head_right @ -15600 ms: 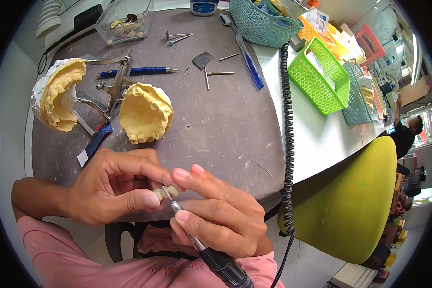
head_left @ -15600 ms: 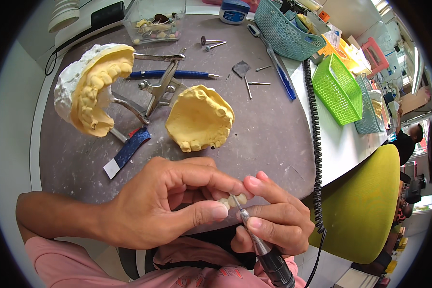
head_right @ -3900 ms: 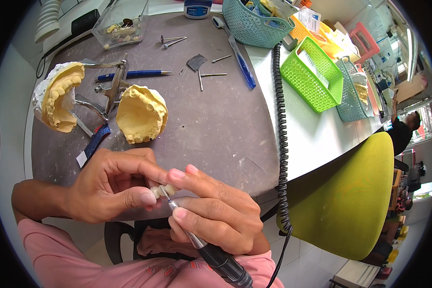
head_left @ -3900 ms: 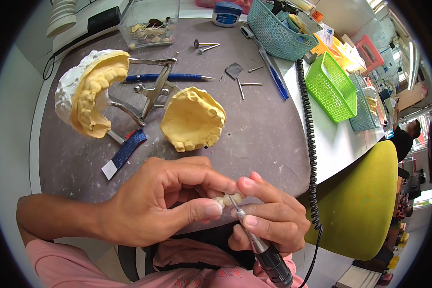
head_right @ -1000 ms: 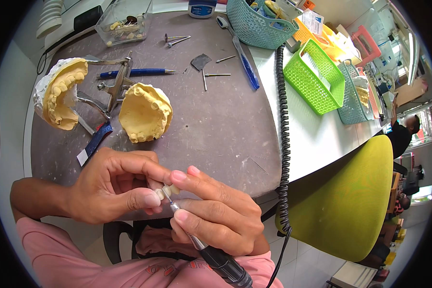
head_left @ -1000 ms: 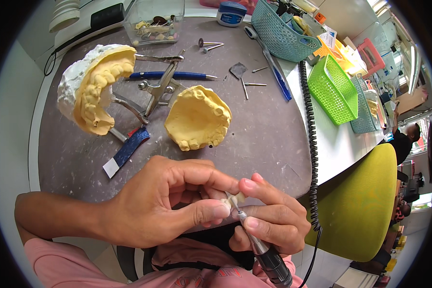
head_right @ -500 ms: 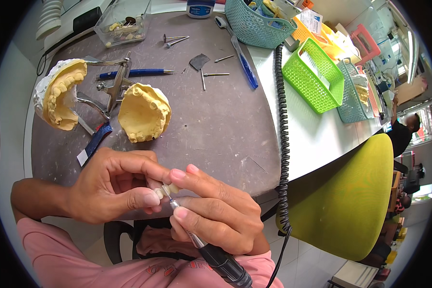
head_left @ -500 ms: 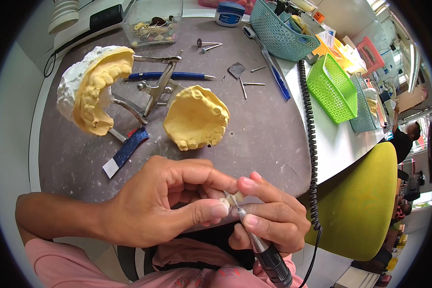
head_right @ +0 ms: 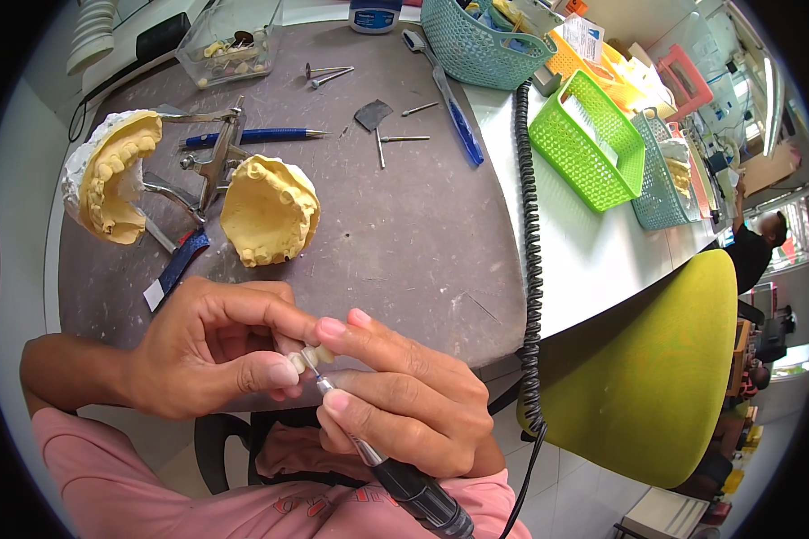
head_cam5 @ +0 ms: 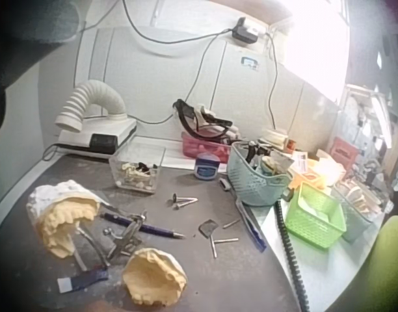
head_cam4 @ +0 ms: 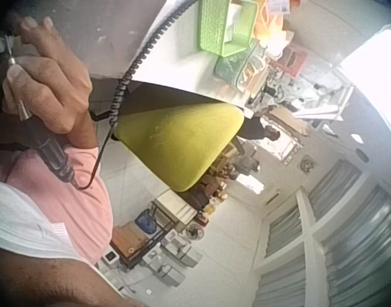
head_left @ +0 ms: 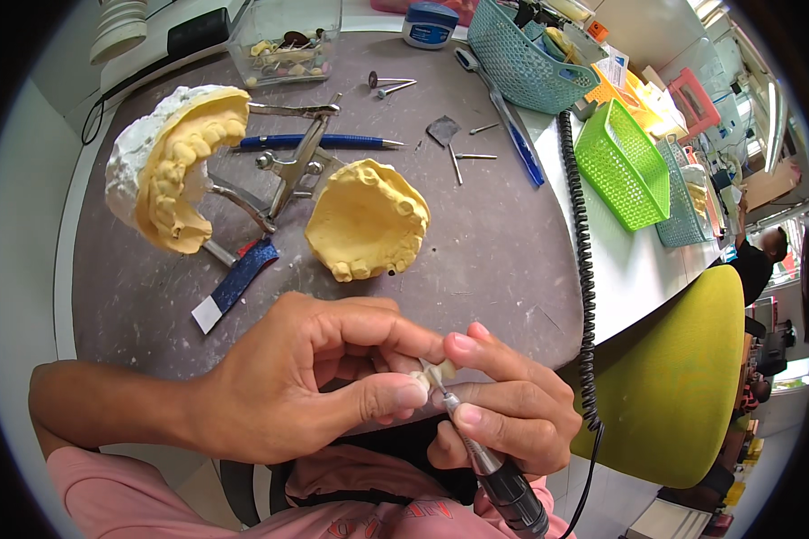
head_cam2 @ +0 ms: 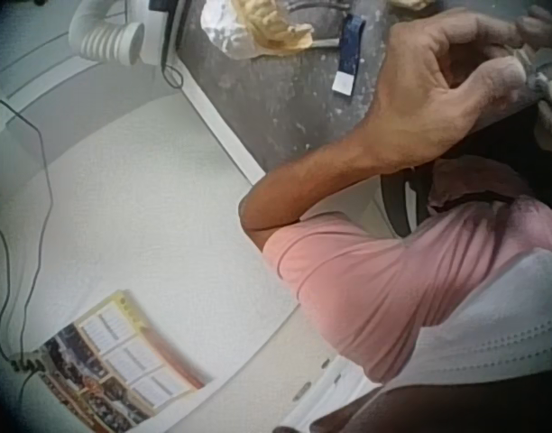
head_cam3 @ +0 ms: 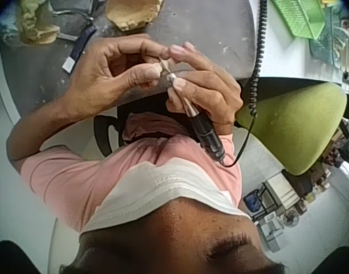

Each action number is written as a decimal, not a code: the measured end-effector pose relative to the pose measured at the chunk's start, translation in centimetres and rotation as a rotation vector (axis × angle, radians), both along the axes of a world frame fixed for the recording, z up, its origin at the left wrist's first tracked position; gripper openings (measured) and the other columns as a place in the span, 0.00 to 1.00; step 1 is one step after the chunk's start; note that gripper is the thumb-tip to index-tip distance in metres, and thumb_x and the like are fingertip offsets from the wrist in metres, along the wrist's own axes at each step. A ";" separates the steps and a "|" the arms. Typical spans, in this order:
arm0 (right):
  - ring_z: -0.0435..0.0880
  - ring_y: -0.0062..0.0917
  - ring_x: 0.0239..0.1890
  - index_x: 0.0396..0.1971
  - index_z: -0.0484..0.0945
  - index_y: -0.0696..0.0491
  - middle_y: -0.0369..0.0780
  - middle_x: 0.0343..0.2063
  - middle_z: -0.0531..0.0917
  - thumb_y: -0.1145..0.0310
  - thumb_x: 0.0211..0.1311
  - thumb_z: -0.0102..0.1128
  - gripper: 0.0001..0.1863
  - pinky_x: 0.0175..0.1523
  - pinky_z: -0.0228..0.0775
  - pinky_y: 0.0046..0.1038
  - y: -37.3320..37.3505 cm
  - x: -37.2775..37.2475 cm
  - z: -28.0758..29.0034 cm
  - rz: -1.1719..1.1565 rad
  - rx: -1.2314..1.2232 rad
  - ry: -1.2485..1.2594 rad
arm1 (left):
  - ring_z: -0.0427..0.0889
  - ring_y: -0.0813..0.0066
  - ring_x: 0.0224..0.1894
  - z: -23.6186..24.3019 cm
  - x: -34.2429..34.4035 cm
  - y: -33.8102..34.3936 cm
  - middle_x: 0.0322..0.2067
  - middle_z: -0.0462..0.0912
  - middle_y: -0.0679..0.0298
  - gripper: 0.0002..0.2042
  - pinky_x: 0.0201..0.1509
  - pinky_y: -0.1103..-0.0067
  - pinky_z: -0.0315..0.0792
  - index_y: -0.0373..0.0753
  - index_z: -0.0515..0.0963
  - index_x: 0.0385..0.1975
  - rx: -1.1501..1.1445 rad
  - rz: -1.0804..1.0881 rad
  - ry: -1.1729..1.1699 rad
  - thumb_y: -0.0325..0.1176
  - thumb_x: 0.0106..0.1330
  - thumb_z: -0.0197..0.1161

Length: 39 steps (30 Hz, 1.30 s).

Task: The person uses a dental handpiece to grind and shape a dental prosthetic bridge held in their hands, changes the drill bit in the handpiece, and grinds the bridge further.

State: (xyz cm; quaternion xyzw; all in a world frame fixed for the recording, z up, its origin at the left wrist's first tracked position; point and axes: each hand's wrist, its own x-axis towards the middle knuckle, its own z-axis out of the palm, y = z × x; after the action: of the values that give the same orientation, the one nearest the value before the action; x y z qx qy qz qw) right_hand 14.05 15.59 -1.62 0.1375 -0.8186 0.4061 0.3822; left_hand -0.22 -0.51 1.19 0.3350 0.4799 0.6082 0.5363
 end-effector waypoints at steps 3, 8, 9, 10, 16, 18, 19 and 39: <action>0.84 0.44 0.48 0.39 0.78 0.56 0.41 0.28 0.85 0.71 0.52 0.72 0.15 0.52 0.79 0.45 0.1 0.0 0.0 0.005 0.006 -0.001 | 0.75 0.86 0.40 0.2 0.1 0.1 0.36 0.72 0.67 0.16 0.45 0.86 0.71 0.26 0.73 0.53 -0.013 0.013 -0.030 0.26 0.68 0.60; 0.84 0.44 0.48 0.39 0.78 0.56 0.41 0.29 0.85 0.70 0.52 0.72 0.16 0.52 0.79 0.45 -0.1 0.0 -0.1 -0.013 -0.027 -0.001 | 0.74 0.87 0.39 -0.4 -0.1 0.0 0.35 0.72 0.68 0.15 0.43 0.86 0.70 0.26 0.74 0.52 0.023 -0.006 0.100 0.26 0.68 0.60; 0.84 0.44 0.48 0.39 0.78 0.56 0.41 0.28 0.85 0.70 0.52 0.71 0.16 0.52 0.79 0.45 0.0 0.0 0.0 -0.001 -0.008 -0.002 | 0.74 0.87 0.38 -0.4 -0.1 0.0 0.35 0.72 0.68 0.15 0.42 0.86 0.70 0.26 0.74 0.52 0.023 0.003 0.092 0.26 0.68 0.60; 0.84 0.44 0.48 0.39 0.77 0.56 0.41 0.28 0.85 0.70 0.52 0.71 0.16 0.52 0.79 0.45 0.1 0.0 0.0 0.011 0.011 -0.004 | 0.73 0.87 0.38 -0.4 -0.1 0.0 0.34 0.72 0.68 0.15 0.42 0.86 0.69 0.26 0.74 0.52 0.023 0.011 0.083 0.26 0.68 0.60; 0.84 0.44 0.47 0.39 0.77 0.56 0.41 0.28 0.85 0.70 0.51 0.72 0.16 0.52 0.79 0.45 0.0 -0.1 0.2 -0.002 0.022 -0.013 | 0.73 0.84 0.37 0.2 0.2 0.1 0.34 0.74 0.66 0.16 0.42 0.85 0.68 0.27 0.76 0.51 -0.039 0.054 -0.019 0.25 0.65 0.64; 0.84 0.44 0.47 0.39 0.77 0.56 0.41 0.28 0.85 0.70 0.51 0.72 0.16 0.52 0.79 0.46 -0.1 -0.1 0.2 -0.013 0.033 -0.009 | 0.73 0.84 0.38 0.2 0.2 0.2 0.34 0.74 0.66 0.16 0.42 0.85 0.68 0.27 0.76 0.51 -0.033 0.053 -0.018 0.25 0.65 0.64; 0.84 0.45 0.47 0.39 0.77 0.57 0.41 0.28 0.85 0.70 0.51 0.72 0.16 0.52 0.79 0.46 -0.1 -0.1 0.2 -0.024 0.042 -0.005 | 0.73 0.84 0.38 0.1 0.2 0.2 0.34 0.74 0.66 0.16 0.42 0.85 0.68 0.27 0.76 0.51 -0.028 0.052 -0.018 0.25 0.65 0.64; 0.85 0.45 0.46 0.37 0.79 0.57 0.41 0.27 0.85 0.71 0.51 0.73 0.15 0.52 0.79 0.45 -0.1 -0.1 0.1 -0.006 -0.029 0.005 | 0.73 0.84 0.38 0.2 0.2 0.2 0.34 0.73 0.66 0.15 0.42 0.84 0.67 0.27 0.76 0.50 -0.019 0.050 0.017 0.24 0.64 0.64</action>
State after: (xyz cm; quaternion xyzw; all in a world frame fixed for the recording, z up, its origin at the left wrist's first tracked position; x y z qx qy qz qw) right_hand 13.96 15.47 -1.53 0.1306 -0.8121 0.4164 0.3874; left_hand 0.01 -0.35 1.42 0.3230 0.4982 0.6141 0.5199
